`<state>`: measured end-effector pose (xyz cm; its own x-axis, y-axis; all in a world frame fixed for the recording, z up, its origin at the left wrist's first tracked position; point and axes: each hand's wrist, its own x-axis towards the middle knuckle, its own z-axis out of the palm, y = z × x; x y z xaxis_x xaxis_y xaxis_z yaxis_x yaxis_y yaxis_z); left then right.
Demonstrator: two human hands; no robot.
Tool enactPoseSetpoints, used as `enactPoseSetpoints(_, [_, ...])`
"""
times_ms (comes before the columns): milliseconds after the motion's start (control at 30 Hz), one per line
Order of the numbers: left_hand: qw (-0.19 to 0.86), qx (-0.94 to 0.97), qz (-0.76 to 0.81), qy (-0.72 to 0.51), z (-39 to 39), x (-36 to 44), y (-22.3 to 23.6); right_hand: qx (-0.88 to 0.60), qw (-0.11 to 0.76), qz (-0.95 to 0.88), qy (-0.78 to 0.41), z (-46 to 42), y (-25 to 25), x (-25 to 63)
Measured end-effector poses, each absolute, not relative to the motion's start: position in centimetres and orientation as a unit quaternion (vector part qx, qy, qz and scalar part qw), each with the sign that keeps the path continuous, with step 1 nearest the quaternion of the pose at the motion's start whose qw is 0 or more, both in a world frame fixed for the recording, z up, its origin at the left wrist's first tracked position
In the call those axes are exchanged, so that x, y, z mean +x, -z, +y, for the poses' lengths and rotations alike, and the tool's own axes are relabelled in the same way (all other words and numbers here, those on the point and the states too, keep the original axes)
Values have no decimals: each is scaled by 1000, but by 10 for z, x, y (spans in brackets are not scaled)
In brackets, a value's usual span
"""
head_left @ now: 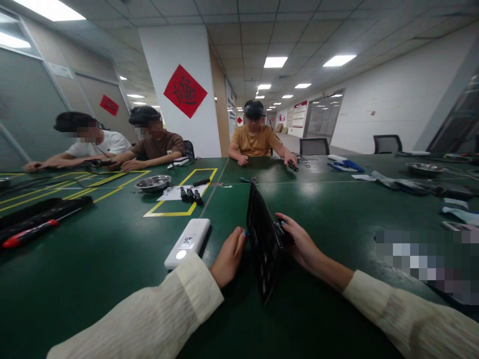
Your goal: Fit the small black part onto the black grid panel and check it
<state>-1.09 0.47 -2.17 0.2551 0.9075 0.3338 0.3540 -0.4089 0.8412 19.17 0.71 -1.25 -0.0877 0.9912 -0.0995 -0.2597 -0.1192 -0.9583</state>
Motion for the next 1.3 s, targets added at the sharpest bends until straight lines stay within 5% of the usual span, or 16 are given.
enactPoseSetpoints(1300, [141,828,502,-207,1,-16,2,-373,547,-419,-621,-10,30,177])
